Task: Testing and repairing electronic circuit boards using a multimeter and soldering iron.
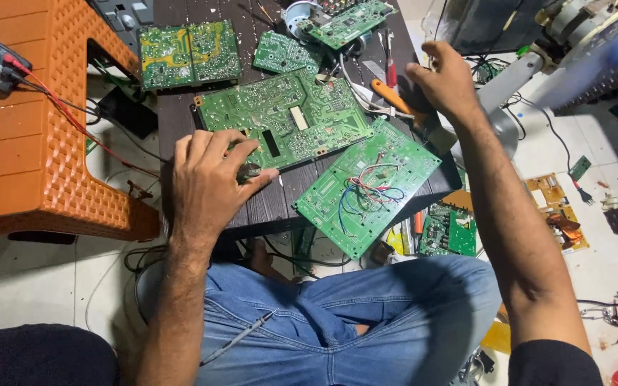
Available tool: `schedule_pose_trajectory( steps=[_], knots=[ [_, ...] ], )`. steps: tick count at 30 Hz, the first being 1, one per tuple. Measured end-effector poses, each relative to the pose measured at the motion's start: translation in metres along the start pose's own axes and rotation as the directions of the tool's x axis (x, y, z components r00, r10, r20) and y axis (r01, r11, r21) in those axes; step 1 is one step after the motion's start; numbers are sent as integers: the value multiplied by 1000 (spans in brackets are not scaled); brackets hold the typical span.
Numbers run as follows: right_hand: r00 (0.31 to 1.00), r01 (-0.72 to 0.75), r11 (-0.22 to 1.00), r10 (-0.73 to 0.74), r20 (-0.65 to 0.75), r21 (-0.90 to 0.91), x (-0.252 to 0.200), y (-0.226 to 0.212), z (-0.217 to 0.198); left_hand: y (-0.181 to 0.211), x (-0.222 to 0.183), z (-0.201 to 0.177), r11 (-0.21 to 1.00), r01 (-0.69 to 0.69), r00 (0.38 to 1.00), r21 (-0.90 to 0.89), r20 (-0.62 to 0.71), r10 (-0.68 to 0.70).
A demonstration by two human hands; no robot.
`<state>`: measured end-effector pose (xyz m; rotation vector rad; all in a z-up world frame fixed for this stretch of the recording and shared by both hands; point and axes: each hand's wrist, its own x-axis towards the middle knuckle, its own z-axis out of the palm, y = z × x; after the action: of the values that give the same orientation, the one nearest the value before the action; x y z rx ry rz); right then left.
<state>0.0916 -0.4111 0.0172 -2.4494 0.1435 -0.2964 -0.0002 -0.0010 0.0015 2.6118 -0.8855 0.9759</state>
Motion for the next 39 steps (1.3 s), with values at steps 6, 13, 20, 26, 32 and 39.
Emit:
schedule_pose_trajectory(
  steps=[6, 13, 20, 26, 32, 39],
  knots=[
    [924, -351, 914, 303, 233, 205, -18, -16, -5, 0, 0, 0, 1000, 7, 1000, -25, -29, -7],
    [922, -349, 926, 311, 232, 144, -13, -12, -4, -1, -1, 1, 999, -1, 999, -32, -40, 0],
    [940, -305, 950, 311, 143, -60, -14, -15, -15, -2, -2, 2, 999, -1, 999, -51, -45, -1],
    [990, -120, 869, 142, 10, -479, 4, 18, -8, -3, -4, 4, 999, -3, 999, -40, -43, 1],
    [991, 37, 867, 32, 131, -497, -9, -17, -25, -5, -5, 7, 1000, -6, 999, -13, -53, 5],
    [879, 447, 373, -352, 322, -813, -43, -29, -55, -7, -7, 10, 1000, -11, 999, -2, -52, 11]
  ],
)
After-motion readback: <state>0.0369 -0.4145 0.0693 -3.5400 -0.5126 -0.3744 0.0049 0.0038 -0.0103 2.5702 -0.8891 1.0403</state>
